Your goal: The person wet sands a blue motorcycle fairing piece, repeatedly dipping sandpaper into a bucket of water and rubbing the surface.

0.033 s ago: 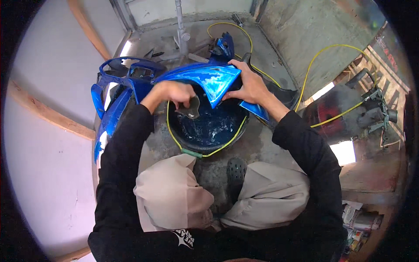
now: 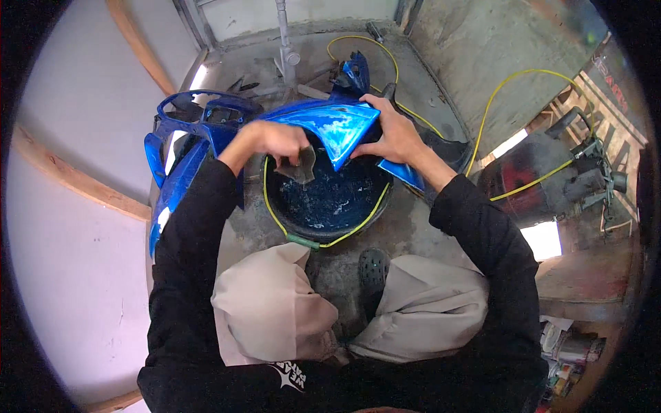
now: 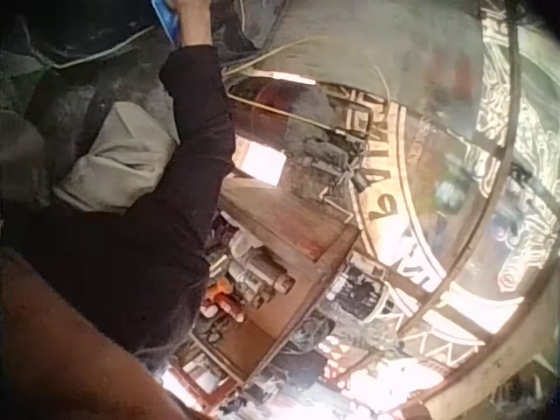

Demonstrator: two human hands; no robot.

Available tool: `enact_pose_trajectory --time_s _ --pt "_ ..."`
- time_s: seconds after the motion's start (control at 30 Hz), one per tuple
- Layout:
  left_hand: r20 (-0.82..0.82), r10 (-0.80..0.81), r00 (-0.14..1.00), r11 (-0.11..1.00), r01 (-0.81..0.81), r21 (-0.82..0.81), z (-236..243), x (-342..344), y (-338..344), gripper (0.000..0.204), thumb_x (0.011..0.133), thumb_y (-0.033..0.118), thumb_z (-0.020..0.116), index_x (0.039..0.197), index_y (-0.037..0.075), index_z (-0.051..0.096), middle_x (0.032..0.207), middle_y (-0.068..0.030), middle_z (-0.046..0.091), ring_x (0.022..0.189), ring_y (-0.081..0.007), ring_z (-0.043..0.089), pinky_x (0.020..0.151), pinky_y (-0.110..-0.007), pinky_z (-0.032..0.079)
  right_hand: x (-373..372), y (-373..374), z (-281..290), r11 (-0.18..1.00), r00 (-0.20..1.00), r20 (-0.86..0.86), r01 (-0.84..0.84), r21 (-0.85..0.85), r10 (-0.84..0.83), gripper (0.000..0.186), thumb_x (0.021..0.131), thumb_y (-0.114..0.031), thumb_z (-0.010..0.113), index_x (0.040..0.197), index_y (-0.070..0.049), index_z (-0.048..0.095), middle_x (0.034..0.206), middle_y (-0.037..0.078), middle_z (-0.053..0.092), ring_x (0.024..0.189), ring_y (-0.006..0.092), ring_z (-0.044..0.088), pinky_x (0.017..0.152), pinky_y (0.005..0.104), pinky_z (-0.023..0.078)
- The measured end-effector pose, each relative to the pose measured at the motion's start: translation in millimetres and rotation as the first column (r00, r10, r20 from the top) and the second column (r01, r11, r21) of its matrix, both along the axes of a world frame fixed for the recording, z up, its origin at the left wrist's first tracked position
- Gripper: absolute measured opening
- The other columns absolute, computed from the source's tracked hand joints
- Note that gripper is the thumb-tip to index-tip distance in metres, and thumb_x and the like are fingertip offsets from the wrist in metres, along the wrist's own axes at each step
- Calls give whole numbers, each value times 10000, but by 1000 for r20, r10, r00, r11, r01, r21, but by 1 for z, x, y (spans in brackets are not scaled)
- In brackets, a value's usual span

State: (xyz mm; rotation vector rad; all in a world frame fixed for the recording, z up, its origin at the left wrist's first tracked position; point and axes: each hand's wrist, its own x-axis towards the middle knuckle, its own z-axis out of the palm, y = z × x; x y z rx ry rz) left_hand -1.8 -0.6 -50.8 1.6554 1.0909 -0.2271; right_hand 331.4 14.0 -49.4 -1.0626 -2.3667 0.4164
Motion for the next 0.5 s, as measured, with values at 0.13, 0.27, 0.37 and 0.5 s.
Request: enact_pose_trajectory --time_s 0.13,0.27,0.37,0.5 --pt "5 6 1000 981 -7 196 83 26 7 416 845 61 733 1250 35 825 1014 -64 816 872 -157 712 741 -372 607 0 1 -1 1000 1000 17 10 -25 -10 1311 606 -693 1010 1663 -181 427 1539 187 593 1374 455 651 1125 541 545" --pt "114 47 992 908 -90 409 111 56 19 404 950 40 694 1336 61 810 1078 -61 805 944 -154 709 776 -364 625 1 2 -1 999 1000 15 -2 -36 3 1312 608 -698 1009 1664 -179 427 1560 191 581 1386 452 645 1126 541 545" --pt "163 39 986 835 -122 537 108 75 25 396 1008 25 669 1380 77 794 1090 -52 805 950 -157 711 788 -366 635 1 2 -2 999 1000 5 10 -35 -10 1317 610 -699 1007 1667 -172 425 1575 197 568 1391 447 642 1130 541 543" --pt "277 -28 961 830 -132 542 104 85 16 340 1056 62 679 1379 70 786 1126 -60 808 958 -149 710 792 -374 648 0 1 -3 1000 1000 -9 -5 -12 5 1324 612 -696 1007 1673 -165 418 1578 197 564 1394 452 638 1134 545 541"
